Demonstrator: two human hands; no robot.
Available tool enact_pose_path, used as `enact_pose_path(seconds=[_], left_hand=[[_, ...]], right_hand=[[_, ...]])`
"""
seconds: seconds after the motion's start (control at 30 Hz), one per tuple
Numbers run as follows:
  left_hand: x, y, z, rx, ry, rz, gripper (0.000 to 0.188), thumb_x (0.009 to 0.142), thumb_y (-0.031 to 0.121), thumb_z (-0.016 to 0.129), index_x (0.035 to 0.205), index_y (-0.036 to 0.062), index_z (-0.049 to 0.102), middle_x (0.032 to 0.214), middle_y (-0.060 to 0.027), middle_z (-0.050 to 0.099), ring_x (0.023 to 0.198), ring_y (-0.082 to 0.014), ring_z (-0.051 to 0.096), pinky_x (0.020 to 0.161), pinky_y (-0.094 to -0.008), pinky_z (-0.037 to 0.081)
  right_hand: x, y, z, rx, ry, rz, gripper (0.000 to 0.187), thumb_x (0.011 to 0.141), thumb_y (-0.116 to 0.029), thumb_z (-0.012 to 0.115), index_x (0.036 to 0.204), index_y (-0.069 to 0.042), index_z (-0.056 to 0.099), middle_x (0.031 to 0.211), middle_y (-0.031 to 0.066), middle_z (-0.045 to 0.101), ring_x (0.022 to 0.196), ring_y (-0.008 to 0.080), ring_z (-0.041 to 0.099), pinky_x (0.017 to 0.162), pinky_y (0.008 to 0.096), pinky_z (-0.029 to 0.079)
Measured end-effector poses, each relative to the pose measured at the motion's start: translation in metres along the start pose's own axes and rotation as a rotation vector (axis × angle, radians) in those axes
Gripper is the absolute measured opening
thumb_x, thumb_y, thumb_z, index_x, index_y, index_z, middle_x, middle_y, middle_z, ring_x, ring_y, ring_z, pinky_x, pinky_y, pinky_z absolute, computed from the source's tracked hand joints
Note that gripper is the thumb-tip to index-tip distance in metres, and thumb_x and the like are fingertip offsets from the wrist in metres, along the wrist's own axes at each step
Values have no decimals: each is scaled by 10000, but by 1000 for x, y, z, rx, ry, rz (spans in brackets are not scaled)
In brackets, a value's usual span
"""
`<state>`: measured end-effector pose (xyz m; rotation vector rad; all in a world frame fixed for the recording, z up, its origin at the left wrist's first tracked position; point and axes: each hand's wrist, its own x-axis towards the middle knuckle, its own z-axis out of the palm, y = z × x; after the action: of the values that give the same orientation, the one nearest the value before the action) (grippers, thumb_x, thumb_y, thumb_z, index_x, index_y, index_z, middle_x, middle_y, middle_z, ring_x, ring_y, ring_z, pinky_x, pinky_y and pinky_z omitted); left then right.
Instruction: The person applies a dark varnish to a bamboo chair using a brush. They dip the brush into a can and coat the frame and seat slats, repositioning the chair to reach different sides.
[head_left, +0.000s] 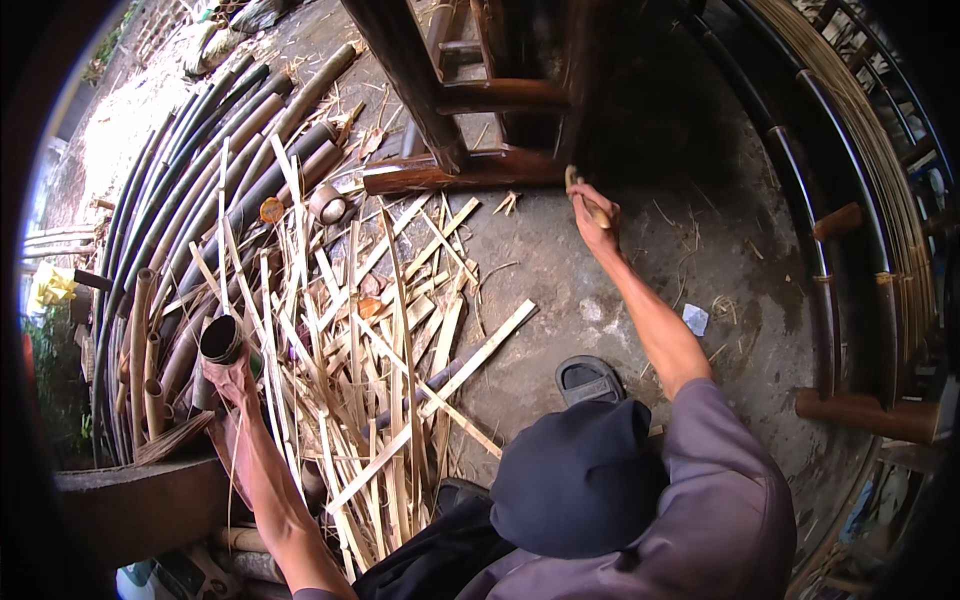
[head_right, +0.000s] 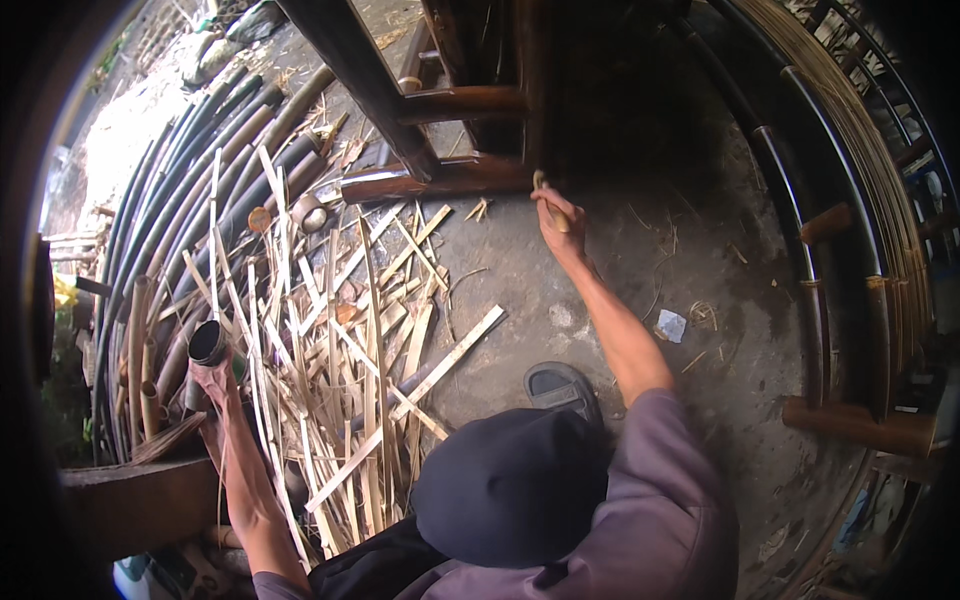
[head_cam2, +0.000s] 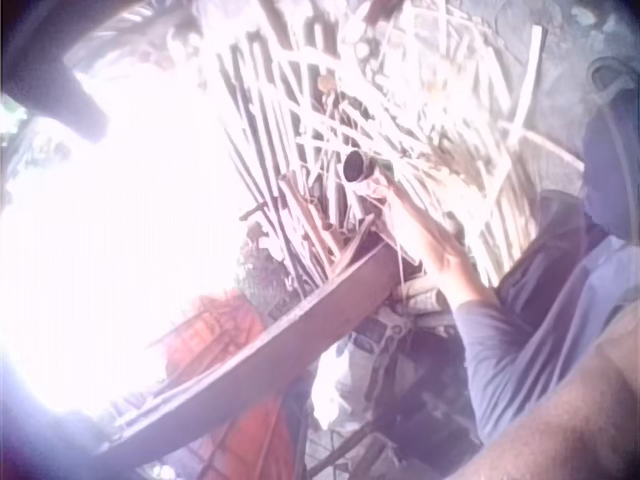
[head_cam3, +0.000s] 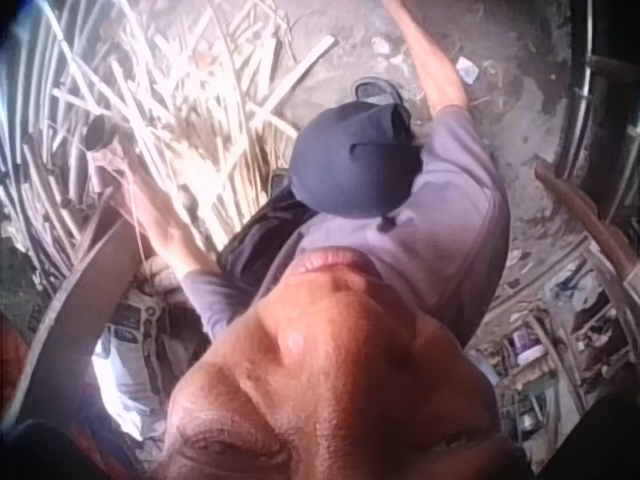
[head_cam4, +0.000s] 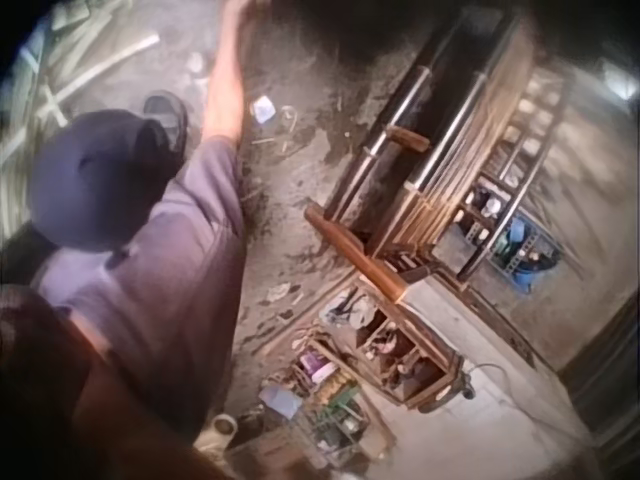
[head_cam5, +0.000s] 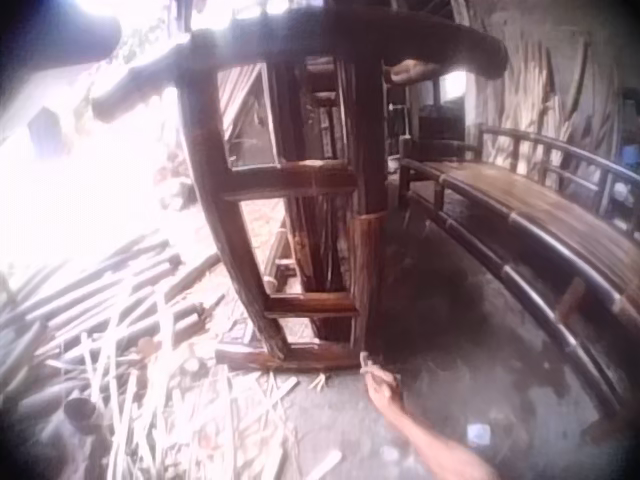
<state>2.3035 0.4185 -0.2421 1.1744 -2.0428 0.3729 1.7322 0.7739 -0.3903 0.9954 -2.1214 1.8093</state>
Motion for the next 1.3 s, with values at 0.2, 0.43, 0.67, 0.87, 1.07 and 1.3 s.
enact_pose_path(seconds=[0.2, 0.43, 0.67, 0.87, 1.07, 1.3], left_hand=[[9, 19, 5, -105, -128, -90, 474, 692, 298, 805, 1056, 23, 675, 998, -138, 702, 918, -295, 675, 838, -422, 510], [-9, 4, 16, -65, -83, -147, 553, 679, 352, 804, 1104, 35, 649, 1079, -140, 667, 1032, -321, 620, 920, -454, 466], [-10, 8, 17, -75, -70, -156, 590, 672, 355, 805, 1132, 34, 620, 1097, -148, 648, 1041, -330, 609, 923, -457, 461], [-13, 4, 15, -64, -51, -193, 624, 666, 357, 806, 1156, 34, 595, 1113, -155, 631, 1049, -338, 600, 925, -461, 457], [-15, 4, 11, -60, -49, -219, 658, 659, 359, 807, 1179, 33, 571, 1128, -162, 615, 1057, -346, 591, 928, -464, 453], [-9, 9, 13, -62, -49, -210, 698, 652, 362, 807, 1207, 32, 542, 1147, -170, 595, 1067, -355, 580, 931, -468, 449]], right_hand=[[26, -11, 87, -184, -250, -134, 148, 777, -140, 620, 924, -129, 602, 1033, 154, 603, 1055, 363, 575, 821, 428, 501], [53, -37, 81, -652, -509, 50, 295, 759, -45, 623, 1034, -144, 664, 974, 167, 664, 959, 387, 636, 778, 495, 530], [31, -16, 43, -472, -215, -222, 252, 717, -36, 676, 931, -161, 625, 855, 117, 639, 802, 368, 635, 682, 483, 508], [51, -19, 20, -490, -483, -255, 277, 694, -4, 665, 910, -174, 631, 864, 115, 660, 834, 346, 665, 676, 431, 522], [78, -58, 104, 439, -93, 138, 98, 909, -130, 586, 940, -65, 653, 843, 30, 663, 767, 140, 627, 691, 296, 500], [44, -21, 188, 818, 111, 614, 213, 925, -180, 634, 1115, -101, 576, 965, 15, 596, 904, 129, 565, 860, 313, 498]])
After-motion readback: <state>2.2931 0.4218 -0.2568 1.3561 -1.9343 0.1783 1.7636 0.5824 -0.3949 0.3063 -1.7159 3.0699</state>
